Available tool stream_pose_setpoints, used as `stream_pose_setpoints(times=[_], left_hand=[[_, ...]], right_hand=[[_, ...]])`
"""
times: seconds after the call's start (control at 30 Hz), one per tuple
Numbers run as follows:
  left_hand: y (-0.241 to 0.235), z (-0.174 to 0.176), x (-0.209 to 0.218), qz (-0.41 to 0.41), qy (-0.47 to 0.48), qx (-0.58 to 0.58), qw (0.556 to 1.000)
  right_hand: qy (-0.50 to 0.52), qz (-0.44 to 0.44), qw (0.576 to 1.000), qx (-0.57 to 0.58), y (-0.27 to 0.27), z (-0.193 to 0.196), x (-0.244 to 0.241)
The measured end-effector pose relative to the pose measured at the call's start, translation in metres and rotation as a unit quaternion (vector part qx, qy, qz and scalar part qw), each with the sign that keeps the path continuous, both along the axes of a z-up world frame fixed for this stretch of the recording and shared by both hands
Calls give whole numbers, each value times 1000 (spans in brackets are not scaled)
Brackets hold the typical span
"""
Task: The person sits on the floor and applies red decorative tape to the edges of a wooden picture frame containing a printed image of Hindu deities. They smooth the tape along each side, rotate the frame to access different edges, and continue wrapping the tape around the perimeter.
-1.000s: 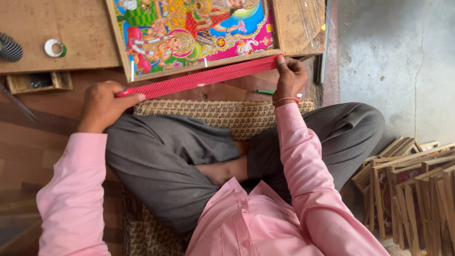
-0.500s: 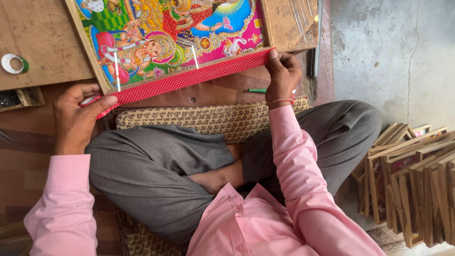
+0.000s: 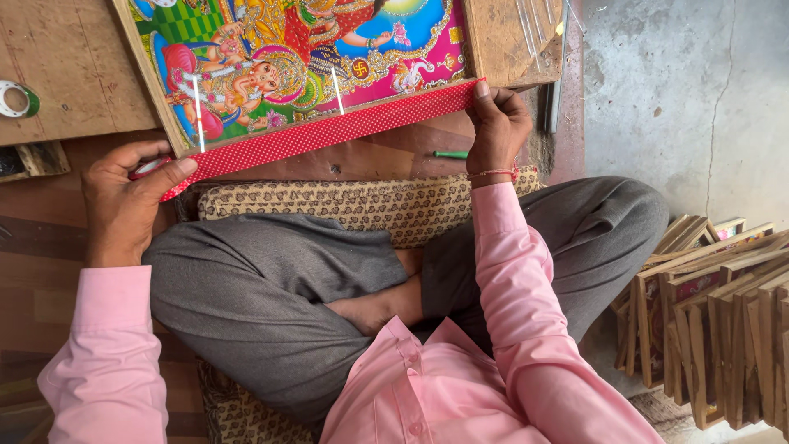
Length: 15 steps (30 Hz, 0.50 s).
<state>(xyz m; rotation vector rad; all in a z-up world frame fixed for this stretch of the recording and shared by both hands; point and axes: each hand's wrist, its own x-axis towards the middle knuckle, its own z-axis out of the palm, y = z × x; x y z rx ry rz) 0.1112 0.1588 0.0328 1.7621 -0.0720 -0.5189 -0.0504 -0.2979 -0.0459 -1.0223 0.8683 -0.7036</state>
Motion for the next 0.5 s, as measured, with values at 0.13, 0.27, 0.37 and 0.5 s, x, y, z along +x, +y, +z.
stream_pose_setpoints(times=[0.13,0.27,0.37,0.5], left_hand=[[-1,1,0,2,6,-10,1000],[0,0,0,6,11,-11,1000],[0,0,0,7,16,-16,1000],[-1,0,1,8,13,-13,1000]], right_hand=[[5,2,1000,-5,2,4,1],[13,0,1000,-10,4,7,3],[9,-1,1000,-9,3,8,3],[6,-4,1000,-10,3,8,3]])
